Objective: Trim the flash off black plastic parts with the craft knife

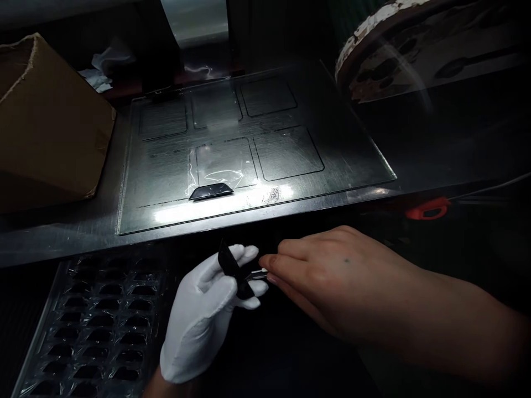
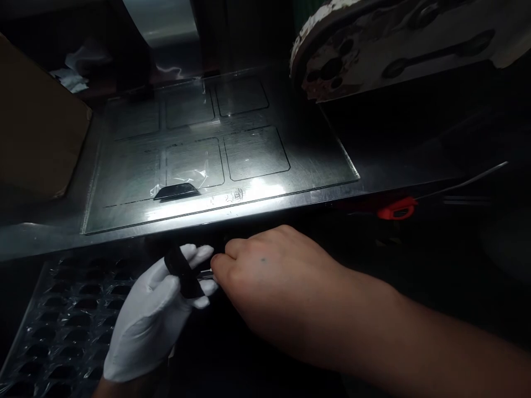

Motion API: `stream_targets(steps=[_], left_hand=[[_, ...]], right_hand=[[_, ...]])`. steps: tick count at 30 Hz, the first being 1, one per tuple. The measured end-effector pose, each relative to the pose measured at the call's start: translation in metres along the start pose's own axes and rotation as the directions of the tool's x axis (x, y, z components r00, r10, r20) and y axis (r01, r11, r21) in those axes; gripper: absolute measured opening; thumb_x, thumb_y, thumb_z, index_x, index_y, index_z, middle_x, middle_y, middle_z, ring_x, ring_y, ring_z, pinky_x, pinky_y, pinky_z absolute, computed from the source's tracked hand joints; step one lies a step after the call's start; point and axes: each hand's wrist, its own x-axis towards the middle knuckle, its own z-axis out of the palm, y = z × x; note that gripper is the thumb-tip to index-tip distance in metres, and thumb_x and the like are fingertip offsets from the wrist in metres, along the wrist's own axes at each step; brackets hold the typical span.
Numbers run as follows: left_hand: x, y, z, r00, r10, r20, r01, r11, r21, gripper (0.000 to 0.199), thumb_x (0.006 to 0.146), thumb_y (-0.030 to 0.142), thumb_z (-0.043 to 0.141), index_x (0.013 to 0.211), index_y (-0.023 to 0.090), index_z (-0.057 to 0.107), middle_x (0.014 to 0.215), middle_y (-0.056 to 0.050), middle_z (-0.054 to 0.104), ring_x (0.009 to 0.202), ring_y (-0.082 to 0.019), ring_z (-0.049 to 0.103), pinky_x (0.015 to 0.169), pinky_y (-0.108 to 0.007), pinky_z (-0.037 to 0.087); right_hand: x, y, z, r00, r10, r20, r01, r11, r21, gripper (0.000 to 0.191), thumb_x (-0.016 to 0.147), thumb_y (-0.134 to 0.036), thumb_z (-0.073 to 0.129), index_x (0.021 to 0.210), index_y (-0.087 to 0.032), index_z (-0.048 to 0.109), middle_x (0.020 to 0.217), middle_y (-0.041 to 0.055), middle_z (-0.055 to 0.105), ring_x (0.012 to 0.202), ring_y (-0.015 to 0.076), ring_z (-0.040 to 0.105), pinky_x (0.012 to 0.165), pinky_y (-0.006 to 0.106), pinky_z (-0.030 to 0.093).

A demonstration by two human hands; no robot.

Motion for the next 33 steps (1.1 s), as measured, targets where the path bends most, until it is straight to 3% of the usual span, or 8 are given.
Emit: stream_targets(steps=[6, 12, 18, 28, 33], left_hand=[[0.002, 0.002, -0.002, 0.996, -0.05, -0.067, 0.054, 0.997, 0.05, 0.043, 0.091, 0.031, 0.076, 0.132, 0.022, 0.068, 0.115, -0.011, 0.079, 0.097, -0.026, 0.078, 0.077, -0.029, 0.064], [0.002, 0.004, -0.002, 0.992, -0.001, -0.13, 0.016, 0.993, 0.114, 0.042, 0.091, 0.032, 0.076, 0.13, 0.019, 0.069, 0.109, -0.011, 0.08, 0.108, -0.025, 0.075, 0.101, -0.034, 0.058], [0.005, 0.004, -0.006, 0.993, 0.004, -0.119, -0.005, 1.0, -0.013, 0.04, 0.092, 0.031, 0.074, 0.131, 0.021, 0.069, 0.109, -0.009, 0.08, 0.105, -0.023, 0.076, 0.098, -0.032, 0.06], [0.009, -0.002, -0.004, 0.987, 0.069, -0.143, -0.079, 0.995, -0.065, 0.037, 0.089, 0.03, 0.079, 0.124, 0.021, 0.073, 0.106, -0.007, 0.081, 0.1, -0.02, 0.078, 0.097, -0.028, 0.061], [0.007, -0.007, -0.007, 0.981, 0.115, -0.154, -0.13, 0.987, -0.095, 0.037, 0.09, 0.025, 0.077, 0.126, 0.022, 0.072, 0.109, -0.007, 0.081, 0.103, -0.021, 0.077, 0.099, -0.029, 0.06]], right_hand=[[0.002, 0.001, 0.003, 1.0, 0.008, 0.0, -0.008, 1.0, -0.006, 0.009, 0.093, -0.016, 0.064, 0.095, -0.024, 0.066, 0.079, -0.0037, 0.064, 0.061, 0.015, 0.053, 0.055, 0.031, 0.025], [0.003, -0.001, 0.008, 0.999, 0.017, -0.029, -0.018, 0.999, -0.027, 0.007, 0.095, -0.018, 0.062, 0.091, -0.023, 0.064, 0.077, -0.0037, 0.064, 0.059, 0.0155, 0.052, 0.054, 0.031, 0.022], [0.0, -0.003, 0.01, 0.999, 0.017, -0.028, -0.018, 1.0, -0.022, 0.008, 0.097, -0.018, 0.061, 0.099, -0.023, 0.066, 0.077, -0.0039, 0.064, 0.06, 0.0151, 0.054, 0.054, 0.031, 0.022], [-0.001, -0.002, 0.016, 0.999, 0.023, -0.032, -0.024, 1.0, -0.015, 0.008, 0.098, -0.019, 0.06, 0.099, -0.023, 0.067, 0.077, -0.0031, 0.064, 0.059, 0.015, 0.053, 0.053, 0.031, 0.023], [-0.004, -0.003, 0.009, 0.997, 0.026, -0.069, -0.016, 0.99, 0.143, 0.021, 0.107, -0.026, 0.05, 0.107, -0.023, 0.07, 0.082, -0.0013, 0.069, 0.064, 0.0139, 0.06, 0.057, 0.029, 0.037]])
